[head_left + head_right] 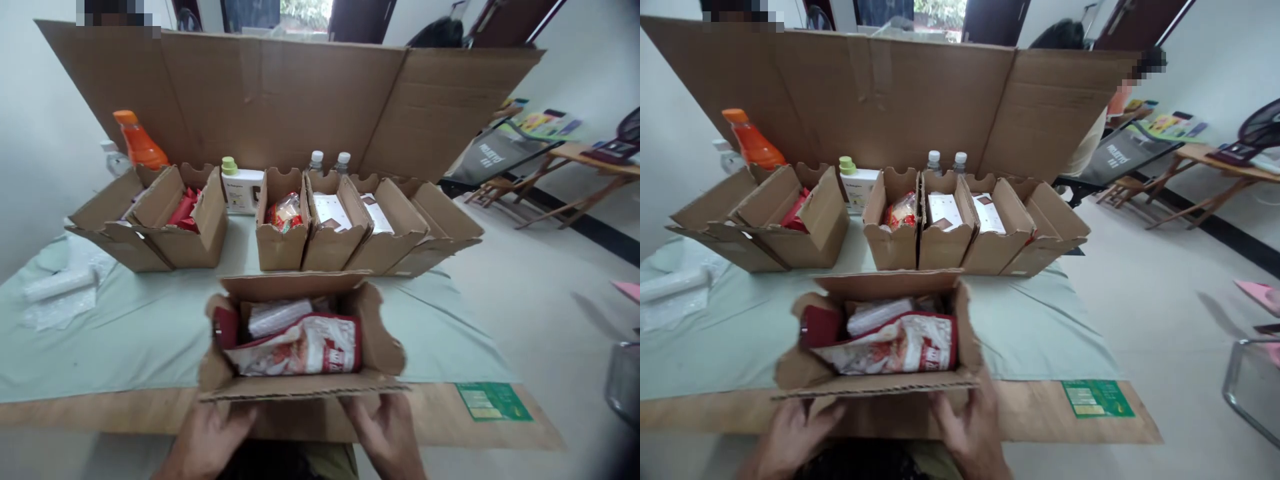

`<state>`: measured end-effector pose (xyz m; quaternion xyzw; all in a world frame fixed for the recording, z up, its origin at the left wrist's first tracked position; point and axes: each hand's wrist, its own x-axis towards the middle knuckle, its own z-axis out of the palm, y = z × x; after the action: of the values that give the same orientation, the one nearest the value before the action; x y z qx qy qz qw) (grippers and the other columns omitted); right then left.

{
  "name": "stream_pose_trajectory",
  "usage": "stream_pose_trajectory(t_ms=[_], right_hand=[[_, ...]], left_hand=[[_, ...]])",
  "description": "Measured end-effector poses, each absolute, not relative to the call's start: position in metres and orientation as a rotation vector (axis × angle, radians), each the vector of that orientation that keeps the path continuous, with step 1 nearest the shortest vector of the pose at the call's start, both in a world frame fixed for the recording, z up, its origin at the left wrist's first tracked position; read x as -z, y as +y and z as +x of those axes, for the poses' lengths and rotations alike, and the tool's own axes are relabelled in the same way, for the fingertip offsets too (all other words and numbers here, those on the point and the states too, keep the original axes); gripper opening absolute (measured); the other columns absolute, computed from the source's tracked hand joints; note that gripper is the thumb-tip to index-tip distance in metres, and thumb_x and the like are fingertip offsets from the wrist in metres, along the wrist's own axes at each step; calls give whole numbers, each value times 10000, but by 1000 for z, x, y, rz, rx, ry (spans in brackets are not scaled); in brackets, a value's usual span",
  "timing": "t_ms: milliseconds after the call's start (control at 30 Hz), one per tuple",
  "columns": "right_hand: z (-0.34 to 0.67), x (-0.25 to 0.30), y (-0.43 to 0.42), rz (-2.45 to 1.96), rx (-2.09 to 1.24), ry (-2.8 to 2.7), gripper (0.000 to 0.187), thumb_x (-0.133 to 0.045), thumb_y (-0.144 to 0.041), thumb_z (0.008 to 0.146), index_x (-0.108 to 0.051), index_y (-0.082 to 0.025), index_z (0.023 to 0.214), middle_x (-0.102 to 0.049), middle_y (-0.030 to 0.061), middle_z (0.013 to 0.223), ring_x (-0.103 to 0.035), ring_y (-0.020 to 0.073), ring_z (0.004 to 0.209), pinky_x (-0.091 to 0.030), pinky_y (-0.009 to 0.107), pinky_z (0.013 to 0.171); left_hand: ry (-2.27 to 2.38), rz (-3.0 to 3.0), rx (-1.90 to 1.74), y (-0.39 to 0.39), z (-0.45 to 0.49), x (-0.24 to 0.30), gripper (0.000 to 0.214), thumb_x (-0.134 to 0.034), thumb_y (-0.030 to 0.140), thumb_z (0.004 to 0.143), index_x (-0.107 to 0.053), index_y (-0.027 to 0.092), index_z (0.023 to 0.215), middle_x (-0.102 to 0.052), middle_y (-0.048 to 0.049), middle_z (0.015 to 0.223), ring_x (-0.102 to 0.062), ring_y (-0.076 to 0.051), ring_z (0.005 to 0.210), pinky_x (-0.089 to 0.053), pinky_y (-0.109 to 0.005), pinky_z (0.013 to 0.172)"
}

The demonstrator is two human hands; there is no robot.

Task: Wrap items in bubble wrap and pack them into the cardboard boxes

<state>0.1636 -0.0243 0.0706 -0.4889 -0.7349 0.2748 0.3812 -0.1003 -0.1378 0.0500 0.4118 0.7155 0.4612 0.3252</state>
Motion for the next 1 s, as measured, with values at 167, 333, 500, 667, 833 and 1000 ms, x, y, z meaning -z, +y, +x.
stream_pose_trajectory(t_ms=[167, 333, 500, 667, 833, 1000], right_hand=[[111, -94, -4, -1034, -843, -1847, 460, -551, -516, 971, -659, -218, 1304, -743, 108, 1157, -682, 300, 1088, -552, 437, 973], [157, -73, -12, -1308, -433, -1609, 427, -433, -531, 1022, -728, -233, 1103, -706, 101, 869, -674, 326, 922, -538, 455, 860], [142, -47, -38, -1190, -696, -1623, 465, -428, -551, 1024, -683, -238, 1255, -747, 105, 993, -690, 328, 1043, -545, 448, 936], [42, -58, 5, -918, -1102, -1736, 568, -452, -591, 1008, -585, -212, 1410, -663, 126, 1390, -602, 302, 1309, -472, 444, 1122], [-28, -70, 60, -782, -1120, -1826, 678, -382, -637, 1000, -487, -203, 1510, -552, 135, 1545, -489, 311, 1441, -357, 501, 1220], [-58, -63, 67, -871, -1008, -1737, 720, -326, -610, 1024, -387, -154, 1579, -417, 163, 1646, -374, 286, 1532, -265, 522, 1275]], left_hand=[[1936, 1128, -1312, -120, -136, -87, 620, -723, 528, 800, -668, 148, 1287, -754, -138, 1145, -613, -396, 1291, -351, -564, 1226], [1585, 1402, -1432, -93, -80, -94, 797, -700, 297, 829, -410, 170, 1560, -591, -160, 1471, -519, -364, 1422, -396, -534, 1223], [1745, 1240, -1429, -141, -92, -64, 773, -688, 330, 873, -393, 186, 1573, -589, -181, 1474, -536, -375, 1415, -428, -579, 1197], [2001, 999, -1479, -172, -142, -51, 746, -691, 496, 893, -456, 170, 1522, -654, -177, 1364, -573, -374, 1368, -372, -608, 1218], [1996, 896, -1654, -175, -125, -43, 848, -636, 384, 953, -168, 277, 1651, -387, -171, 1629, -506, -322, 1441, -432, -535, 1195], [1933, 1021, -1713, -163, -99, -31, 872, -587, 286, 966, -71, 347, 1666, -130, -104, 1750, -193, -329, 1611, -481, -504, 1165]])
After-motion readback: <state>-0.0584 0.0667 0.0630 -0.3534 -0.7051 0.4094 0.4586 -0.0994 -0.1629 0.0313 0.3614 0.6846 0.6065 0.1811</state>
